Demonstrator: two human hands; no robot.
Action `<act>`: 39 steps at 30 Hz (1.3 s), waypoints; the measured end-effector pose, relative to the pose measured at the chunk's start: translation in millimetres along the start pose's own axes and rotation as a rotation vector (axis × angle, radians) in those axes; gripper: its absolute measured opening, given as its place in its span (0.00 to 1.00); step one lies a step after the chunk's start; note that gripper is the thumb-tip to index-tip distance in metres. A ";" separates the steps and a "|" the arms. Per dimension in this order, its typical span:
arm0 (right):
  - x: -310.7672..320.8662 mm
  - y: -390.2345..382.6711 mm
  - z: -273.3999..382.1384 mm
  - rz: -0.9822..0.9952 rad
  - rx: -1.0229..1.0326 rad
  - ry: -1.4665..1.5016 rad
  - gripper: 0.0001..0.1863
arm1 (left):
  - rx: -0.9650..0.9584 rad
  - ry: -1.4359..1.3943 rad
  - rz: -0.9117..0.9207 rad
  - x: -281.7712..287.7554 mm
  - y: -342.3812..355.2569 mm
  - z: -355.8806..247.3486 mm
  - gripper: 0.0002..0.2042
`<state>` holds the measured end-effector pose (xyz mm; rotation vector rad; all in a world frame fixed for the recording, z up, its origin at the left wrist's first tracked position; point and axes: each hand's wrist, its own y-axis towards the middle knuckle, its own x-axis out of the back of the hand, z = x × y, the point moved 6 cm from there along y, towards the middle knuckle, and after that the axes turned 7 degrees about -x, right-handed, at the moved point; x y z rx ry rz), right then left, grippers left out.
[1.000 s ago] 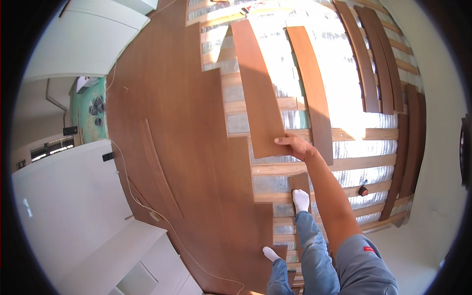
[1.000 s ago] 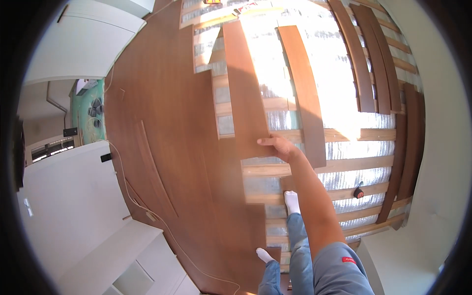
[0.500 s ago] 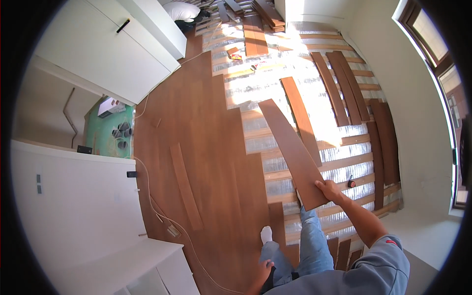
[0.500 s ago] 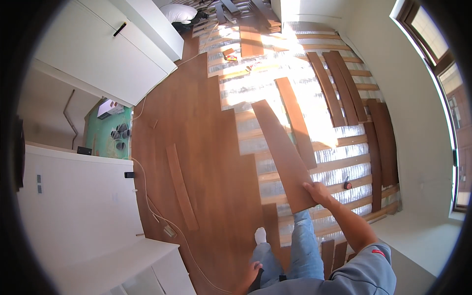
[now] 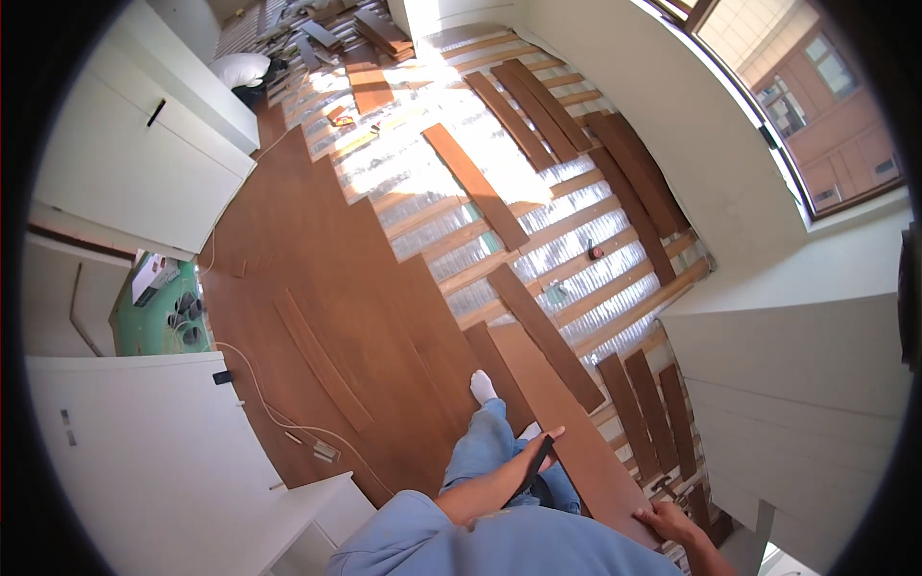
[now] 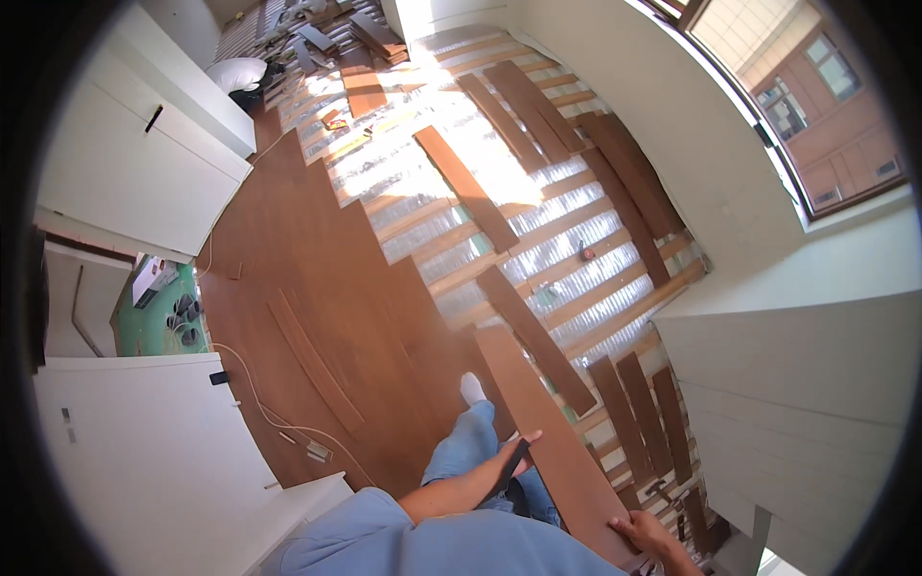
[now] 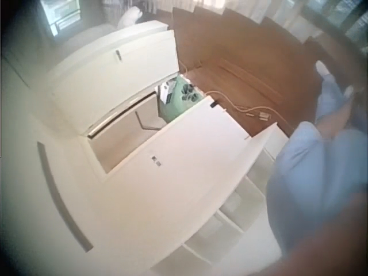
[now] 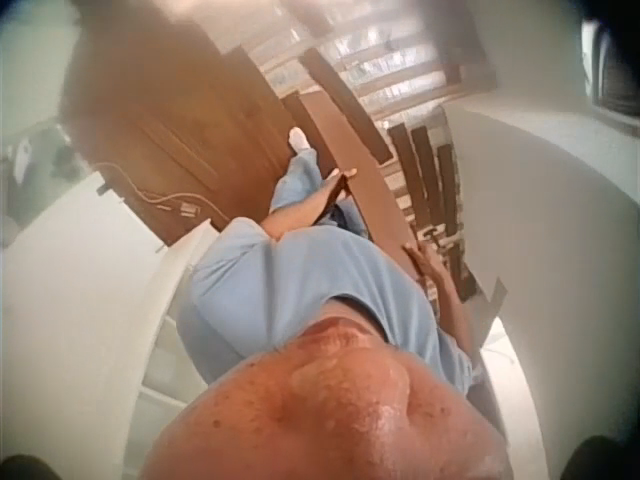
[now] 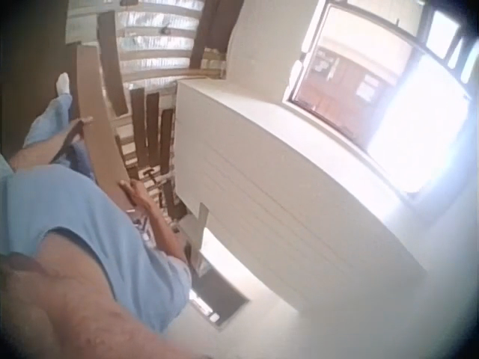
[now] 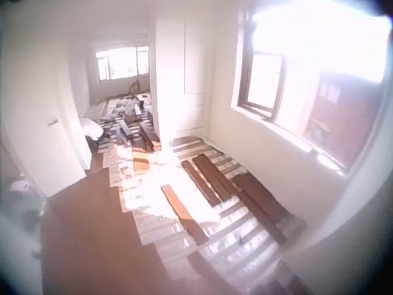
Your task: The person lays laminate flooring by positioning planks, applying adhesive from a tube, and using a hammer and pneumatic nailer to secure the boards.
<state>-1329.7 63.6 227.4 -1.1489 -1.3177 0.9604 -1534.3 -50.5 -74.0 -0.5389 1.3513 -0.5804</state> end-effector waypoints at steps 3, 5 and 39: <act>-42.5 2.8 -87.9 -0.008 0.033 0.098 0.31 | 0.109 0.109 0.033 11.4 -24.8 49.7 0.27; -74.6 17.0 -146.2 0.010 0.031 0.152 0.31 | 0.277 0.182 0.120 17.3 -38.8 84.7 0.28; -368.4 64.8 -887.8 -1.047 -0.330 0.850 0.22 | 0.137 3.042 1.835 33.9 -57.0 857.1 0.37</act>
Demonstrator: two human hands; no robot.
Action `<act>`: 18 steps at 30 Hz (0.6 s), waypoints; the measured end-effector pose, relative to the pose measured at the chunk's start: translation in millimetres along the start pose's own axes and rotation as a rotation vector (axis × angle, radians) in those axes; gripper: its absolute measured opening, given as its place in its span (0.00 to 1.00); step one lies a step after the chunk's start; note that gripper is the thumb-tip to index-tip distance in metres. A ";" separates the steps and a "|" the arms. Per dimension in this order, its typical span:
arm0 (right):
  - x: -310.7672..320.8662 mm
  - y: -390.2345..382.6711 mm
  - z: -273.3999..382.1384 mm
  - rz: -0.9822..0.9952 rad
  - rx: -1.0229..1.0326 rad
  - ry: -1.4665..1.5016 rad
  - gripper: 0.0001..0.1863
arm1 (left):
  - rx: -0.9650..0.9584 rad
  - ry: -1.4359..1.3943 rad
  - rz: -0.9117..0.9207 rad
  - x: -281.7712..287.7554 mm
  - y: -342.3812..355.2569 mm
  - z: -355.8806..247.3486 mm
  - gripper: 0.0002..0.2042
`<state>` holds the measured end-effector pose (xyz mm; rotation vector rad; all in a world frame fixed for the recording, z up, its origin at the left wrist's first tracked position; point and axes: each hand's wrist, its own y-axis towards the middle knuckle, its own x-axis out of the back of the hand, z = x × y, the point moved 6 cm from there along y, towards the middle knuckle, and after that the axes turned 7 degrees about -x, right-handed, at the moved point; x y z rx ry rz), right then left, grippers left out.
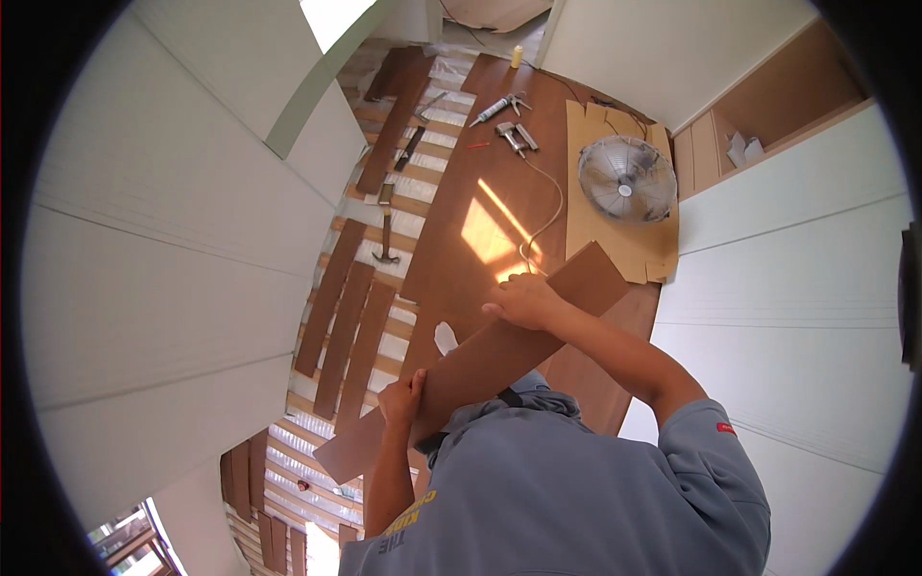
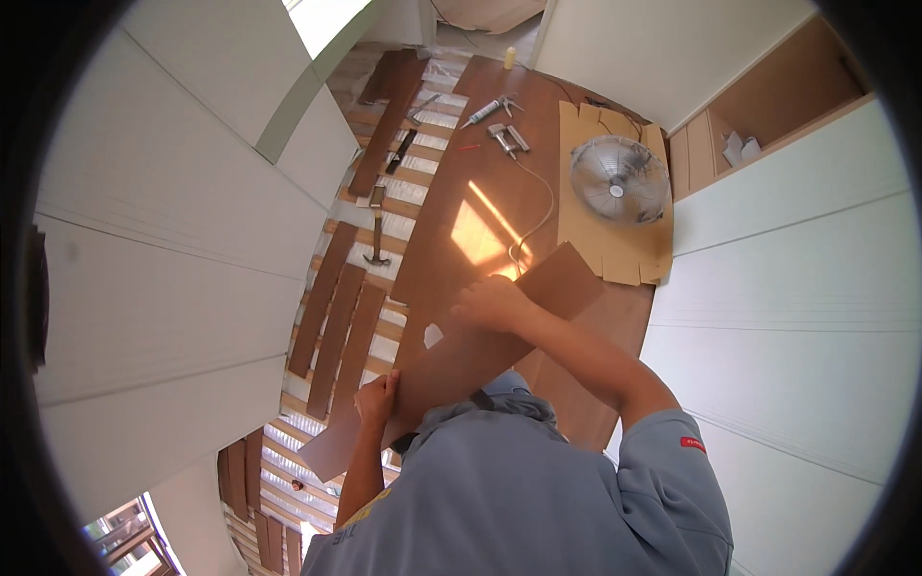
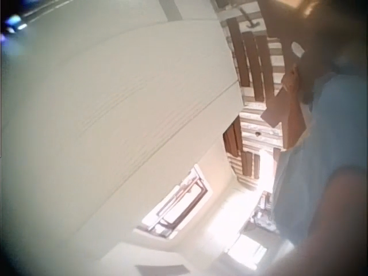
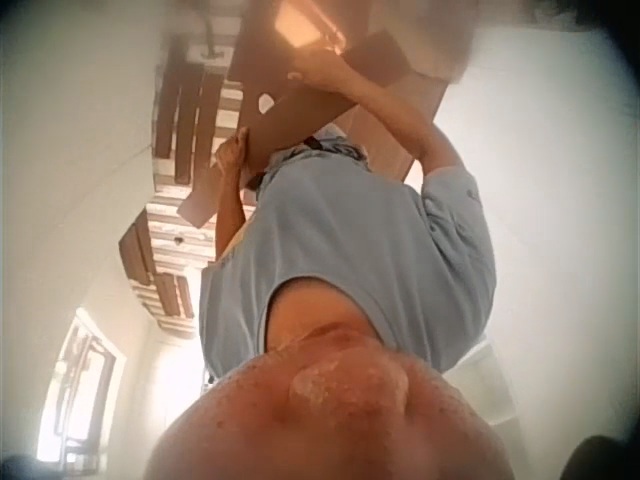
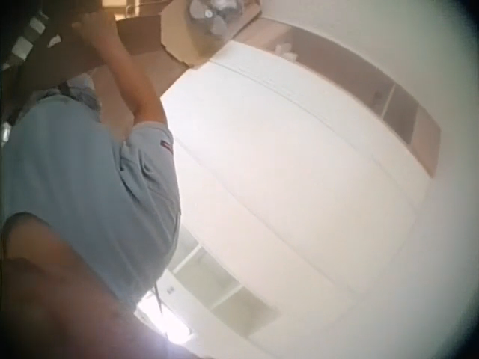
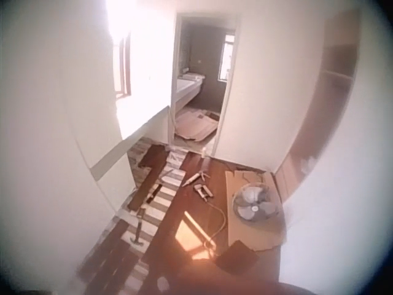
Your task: The person lays laminate flooring by positioning planks, applying adhesive from a tube, and using a hammer and pneumatic nailer to secure the boards.
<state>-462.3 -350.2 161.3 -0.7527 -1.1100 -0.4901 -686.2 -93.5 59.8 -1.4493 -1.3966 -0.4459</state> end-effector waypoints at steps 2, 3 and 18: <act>36.1 12.2 -74.2 -0.287 -0.038 -0.029 0.16 | 0.029 0.018 0.057 12.2 36.3 -13.9 0.37; 57.4 9.4 -117.5 -0.514 -0.066 -0.013 0.16 | 0.043 0.030 0.049 19.2 53.0 -21.9 0.37; -169.0 -57.6 -502.1 0.106 -0.969 0.846 0.25 | 0.386 0.028 -0.177 83.8 310.7 -179.3 0.40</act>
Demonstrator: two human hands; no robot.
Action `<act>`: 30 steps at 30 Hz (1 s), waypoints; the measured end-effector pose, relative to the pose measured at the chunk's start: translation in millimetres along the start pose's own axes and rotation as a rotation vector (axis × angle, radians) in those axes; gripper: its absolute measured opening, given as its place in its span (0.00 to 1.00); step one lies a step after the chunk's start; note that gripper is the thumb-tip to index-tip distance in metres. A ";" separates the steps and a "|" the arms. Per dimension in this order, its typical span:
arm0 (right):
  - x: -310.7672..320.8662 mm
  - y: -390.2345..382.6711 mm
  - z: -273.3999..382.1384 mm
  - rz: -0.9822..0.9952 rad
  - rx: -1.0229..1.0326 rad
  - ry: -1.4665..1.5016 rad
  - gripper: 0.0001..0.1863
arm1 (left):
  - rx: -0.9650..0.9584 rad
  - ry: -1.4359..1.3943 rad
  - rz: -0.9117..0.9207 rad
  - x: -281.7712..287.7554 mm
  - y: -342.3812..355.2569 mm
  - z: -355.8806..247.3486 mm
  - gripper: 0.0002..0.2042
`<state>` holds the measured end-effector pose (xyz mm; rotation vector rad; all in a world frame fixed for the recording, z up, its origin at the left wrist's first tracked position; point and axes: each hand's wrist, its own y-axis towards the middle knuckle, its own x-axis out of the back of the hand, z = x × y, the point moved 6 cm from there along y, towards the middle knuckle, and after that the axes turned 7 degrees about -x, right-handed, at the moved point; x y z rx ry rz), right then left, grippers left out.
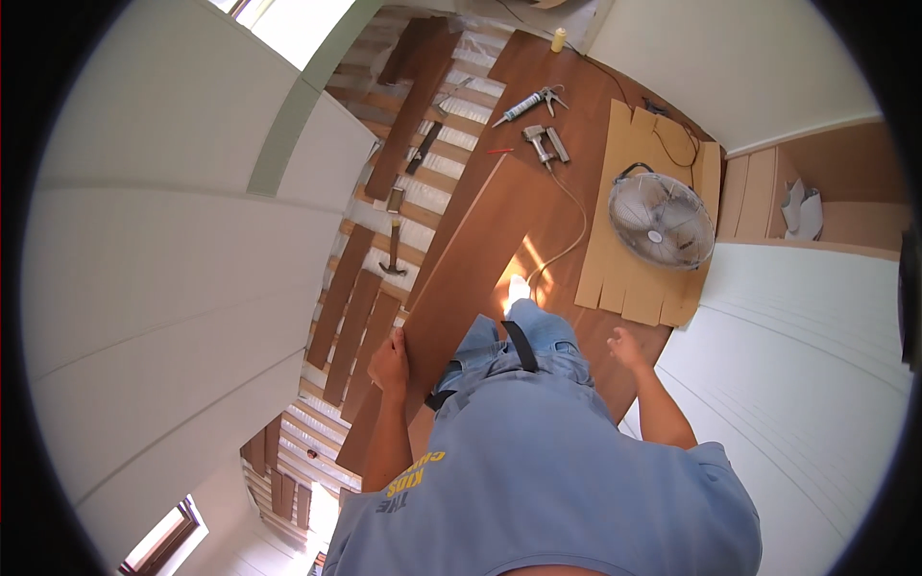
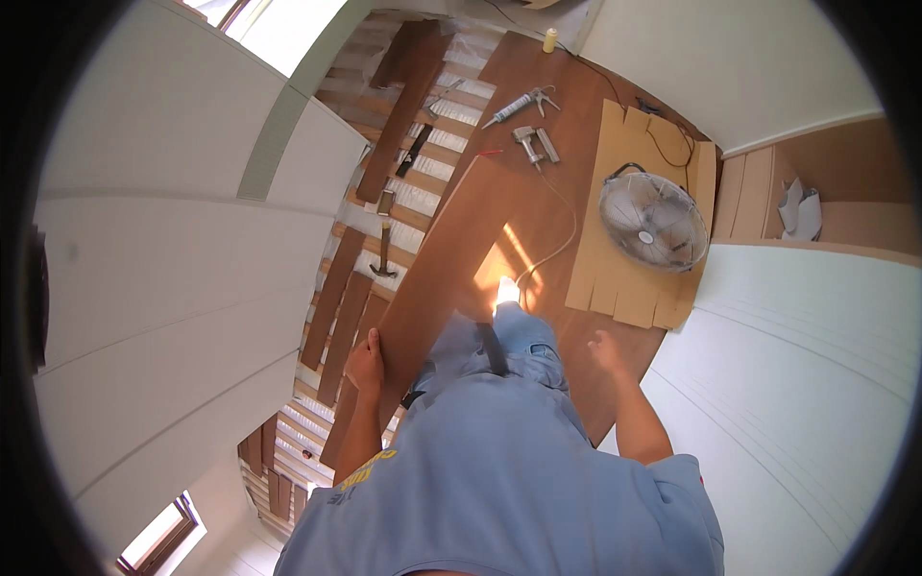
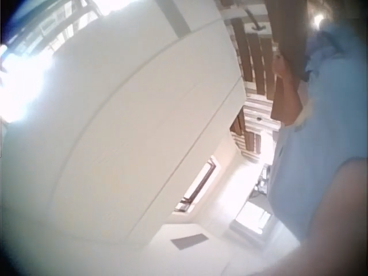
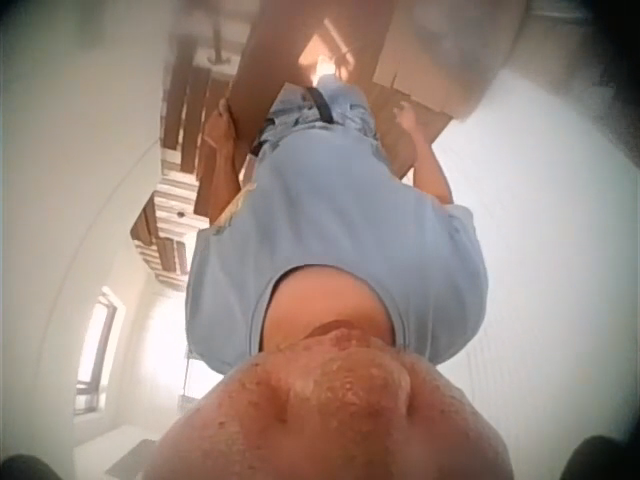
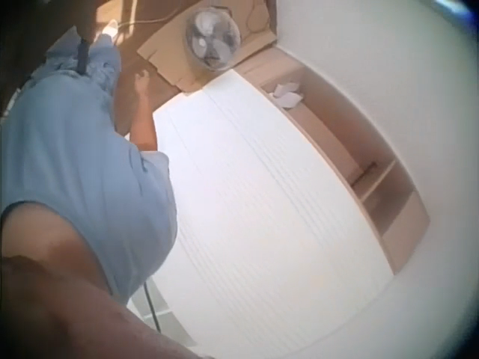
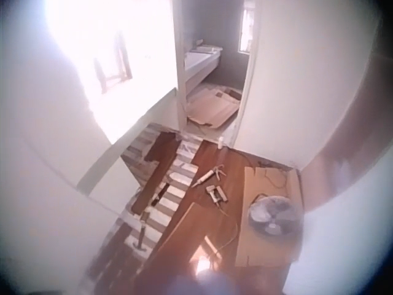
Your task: The person lays laminate flooring by positioning planks, applying adhesive from a tube, and using a hammer and pneumatic nailer to secure the boards.
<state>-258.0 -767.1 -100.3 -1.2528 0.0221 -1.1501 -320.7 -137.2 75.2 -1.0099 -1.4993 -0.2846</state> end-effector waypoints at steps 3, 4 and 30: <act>9.3 33.2 61.7 0.210 0.062 0.012 0.24 | 0.072 -0.009 -0.035 12.1 27.5 -40.7 0.36; 14.2 43.0 85.8 0.268 0.069 -0.027 0.23 | 0.071 -0.024 -0.042 13.4 41.3 -52.6 0.36; -123.5 826.3 583.3 0.232 0.707 -0.536 0.17 | 0.115 0.031 0.102 -469.7 831.6 -222.1 0.39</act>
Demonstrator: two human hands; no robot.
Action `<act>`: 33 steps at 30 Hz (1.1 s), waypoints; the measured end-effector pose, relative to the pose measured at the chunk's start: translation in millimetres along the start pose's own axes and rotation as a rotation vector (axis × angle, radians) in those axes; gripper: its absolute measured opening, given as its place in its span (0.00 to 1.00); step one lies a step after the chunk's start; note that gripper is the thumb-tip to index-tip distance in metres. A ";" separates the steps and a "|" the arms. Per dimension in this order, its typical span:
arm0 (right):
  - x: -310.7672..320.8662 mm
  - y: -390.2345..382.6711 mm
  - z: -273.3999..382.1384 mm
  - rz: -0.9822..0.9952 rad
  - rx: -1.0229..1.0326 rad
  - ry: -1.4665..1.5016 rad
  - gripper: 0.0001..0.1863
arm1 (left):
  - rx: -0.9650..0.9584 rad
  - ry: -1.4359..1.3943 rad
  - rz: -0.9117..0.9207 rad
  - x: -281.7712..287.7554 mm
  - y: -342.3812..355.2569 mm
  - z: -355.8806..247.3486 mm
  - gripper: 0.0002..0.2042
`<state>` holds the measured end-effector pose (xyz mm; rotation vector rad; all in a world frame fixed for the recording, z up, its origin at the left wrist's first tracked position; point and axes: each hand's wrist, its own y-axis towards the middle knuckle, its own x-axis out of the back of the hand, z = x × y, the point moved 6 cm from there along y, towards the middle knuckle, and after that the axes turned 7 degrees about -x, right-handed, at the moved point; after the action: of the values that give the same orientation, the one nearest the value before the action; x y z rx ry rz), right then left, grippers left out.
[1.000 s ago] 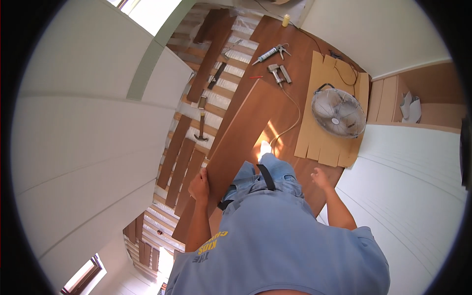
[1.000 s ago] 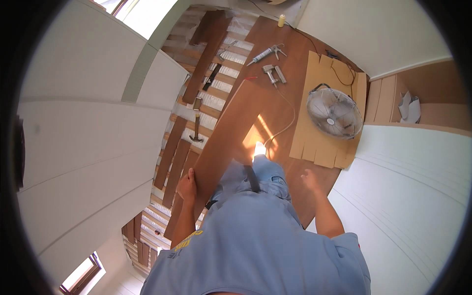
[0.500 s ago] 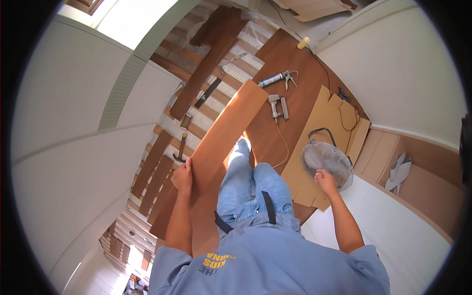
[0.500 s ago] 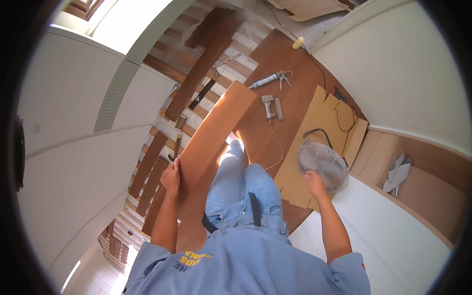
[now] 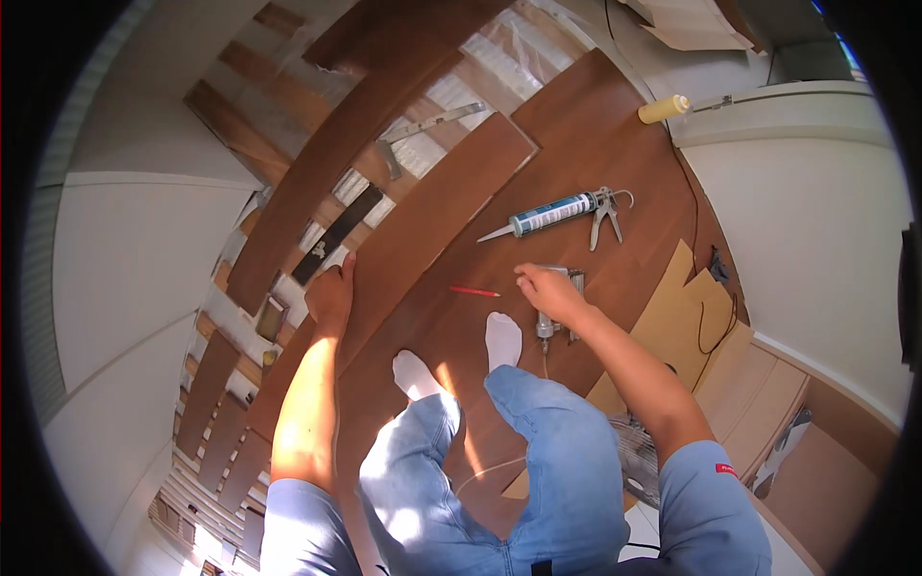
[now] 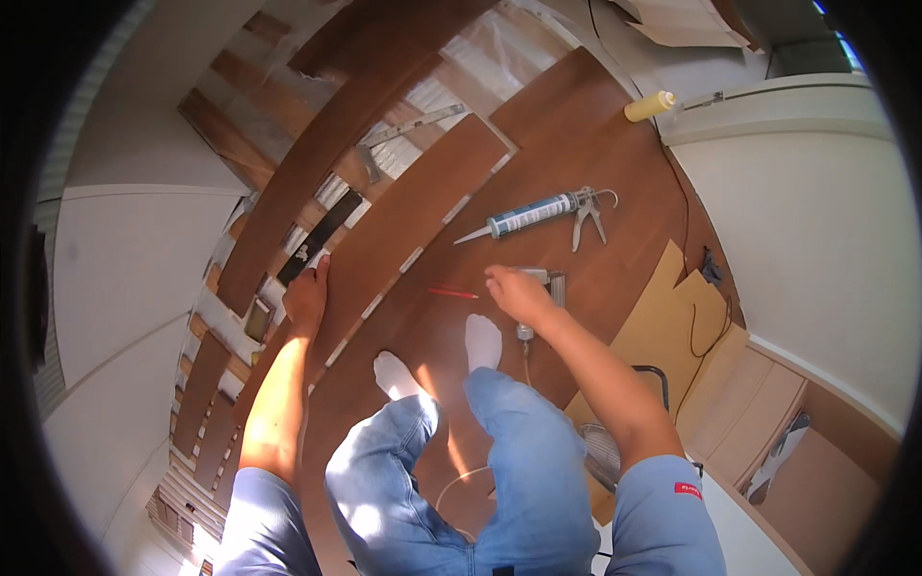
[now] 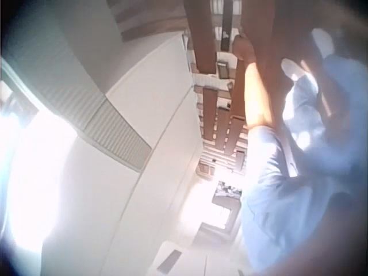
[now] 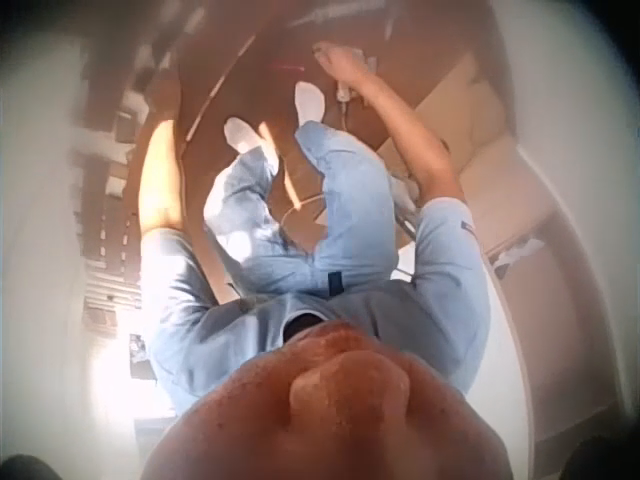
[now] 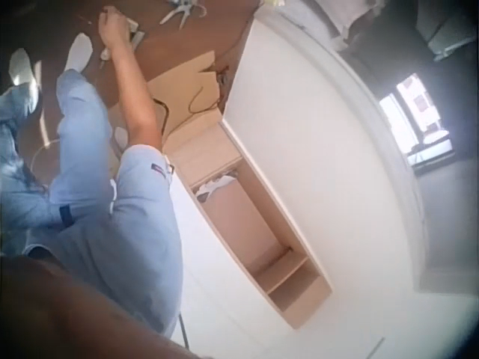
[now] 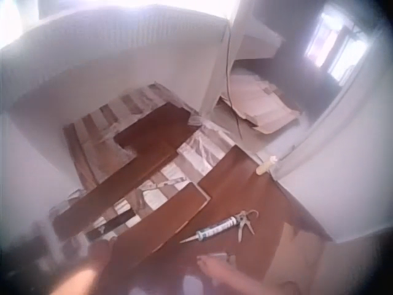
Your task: The person lays laminate flooring by positioning planks, applying adhesive from a tube, and using a hammer and pneumatic nailer to secure the boards.
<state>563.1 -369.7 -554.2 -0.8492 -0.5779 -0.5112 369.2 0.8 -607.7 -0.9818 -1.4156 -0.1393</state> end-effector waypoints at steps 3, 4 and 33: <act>-44.2 98.2 4.8 -0.037 0.217 -0.029 0.15 | -0.025 -0.014 0.006 -72.1 60.4 -13.5 0.40; -56.7 119.8 3.3 -0.037 0.214 -0.033 0.15 | -0.029 -0.018 -0.011 -90.9 72.5 -14.2 0.40; -89.5 277.0 -9.3 -0.538 0.566 -0.532 0.23 | -0.310 -0.115 0.031 -165.9 107.8 -34.2 0.37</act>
<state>673.3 -205.2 -767.9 -0.2642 -1.3866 -0.5634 425.8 -30.4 -797.8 -1.2827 -1.5114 -0.2890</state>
